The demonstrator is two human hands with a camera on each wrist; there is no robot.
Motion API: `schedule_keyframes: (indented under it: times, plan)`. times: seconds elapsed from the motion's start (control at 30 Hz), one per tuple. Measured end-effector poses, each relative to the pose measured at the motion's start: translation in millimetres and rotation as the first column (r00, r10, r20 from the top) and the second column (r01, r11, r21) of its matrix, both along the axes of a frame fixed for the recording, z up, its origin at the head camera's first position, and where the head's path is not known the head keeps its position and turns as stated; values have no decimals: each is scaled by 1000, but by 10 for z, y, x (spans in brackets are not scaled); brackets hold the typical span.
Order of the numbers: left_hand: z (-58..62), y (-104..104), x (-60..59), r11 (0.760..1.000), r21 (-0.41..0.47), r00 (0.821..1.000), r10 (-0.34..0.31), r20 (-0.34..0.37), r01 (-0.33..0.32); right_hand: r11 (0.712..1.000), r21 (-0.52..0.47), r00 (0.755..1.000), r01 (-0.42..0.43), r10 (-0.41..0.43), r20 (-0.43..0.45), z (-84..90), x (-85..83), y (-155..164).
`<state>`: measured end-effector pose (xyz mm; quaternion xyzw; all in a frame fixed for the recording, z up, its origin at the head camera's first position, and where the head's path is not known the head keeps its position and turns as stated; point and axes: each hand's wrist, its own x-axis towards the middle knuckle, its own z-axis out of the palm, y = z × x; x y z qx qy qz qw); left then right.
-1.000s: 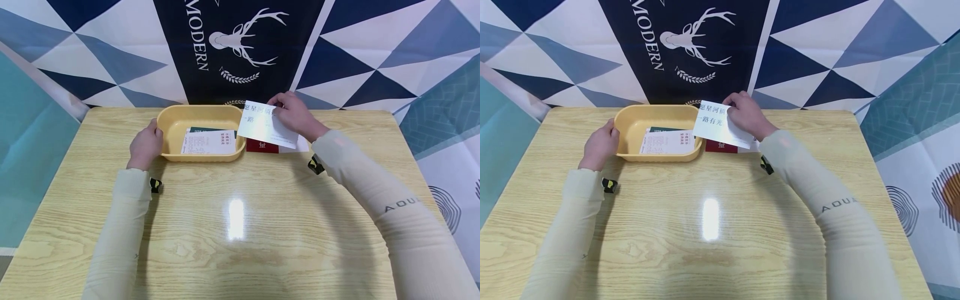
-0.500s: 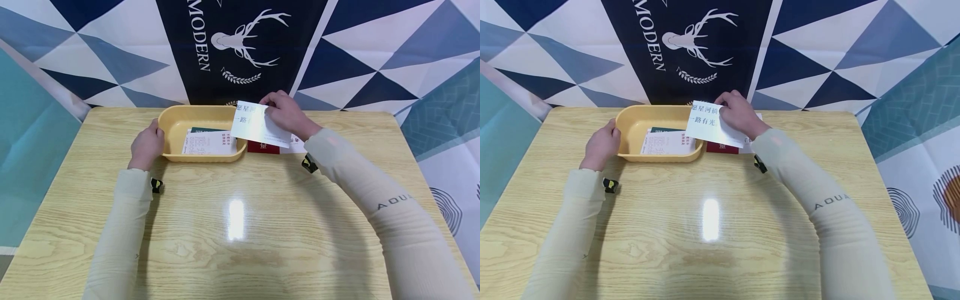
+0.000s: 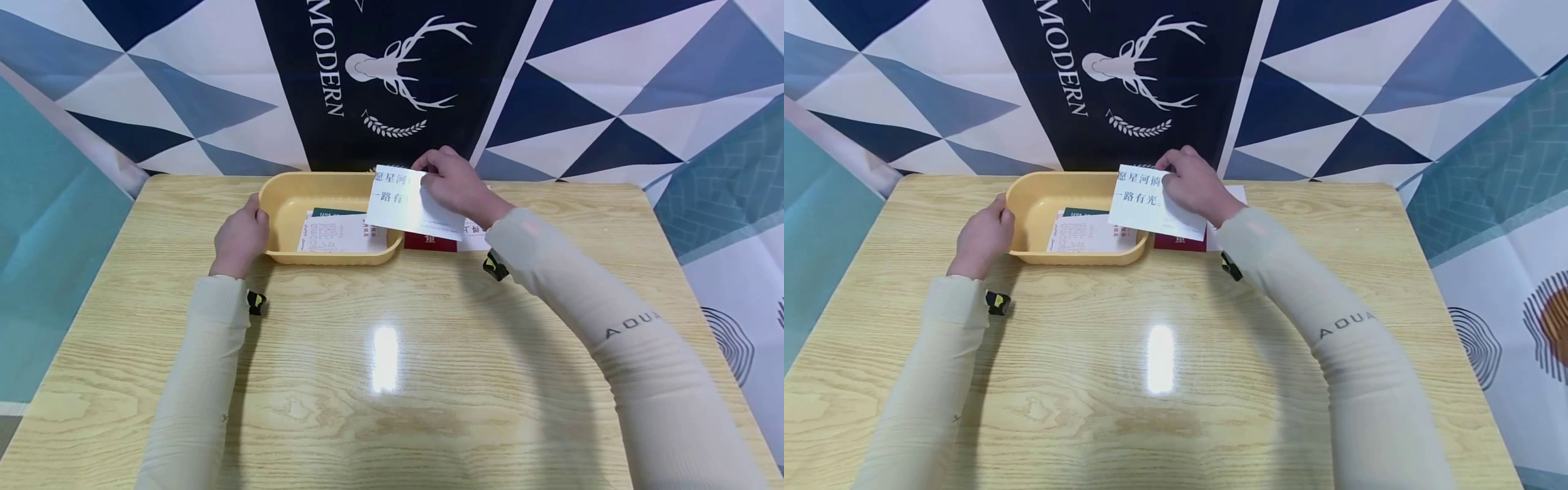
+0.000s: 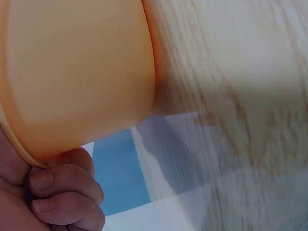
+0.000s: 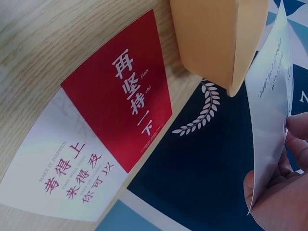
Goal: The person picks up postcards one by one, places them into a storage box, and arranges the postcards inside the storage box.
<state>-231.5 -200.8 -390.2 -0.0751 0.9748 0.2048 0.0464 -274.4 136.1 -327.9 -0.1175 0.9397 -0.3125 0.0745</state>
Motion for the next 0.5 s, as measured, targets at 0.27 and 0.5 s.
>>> schedule_keyframes:
  times: [0.27,0.5]
  plan:
    - [13,1,-2,1000,0,1000,-6,2,6,1000,-3,1000,-19,19,-12,-7,-14,-94]
    - [14,4,1,1000,-1,1000,-7,6,7,999,2,999,-39,39,-19,-8,-24,-160]
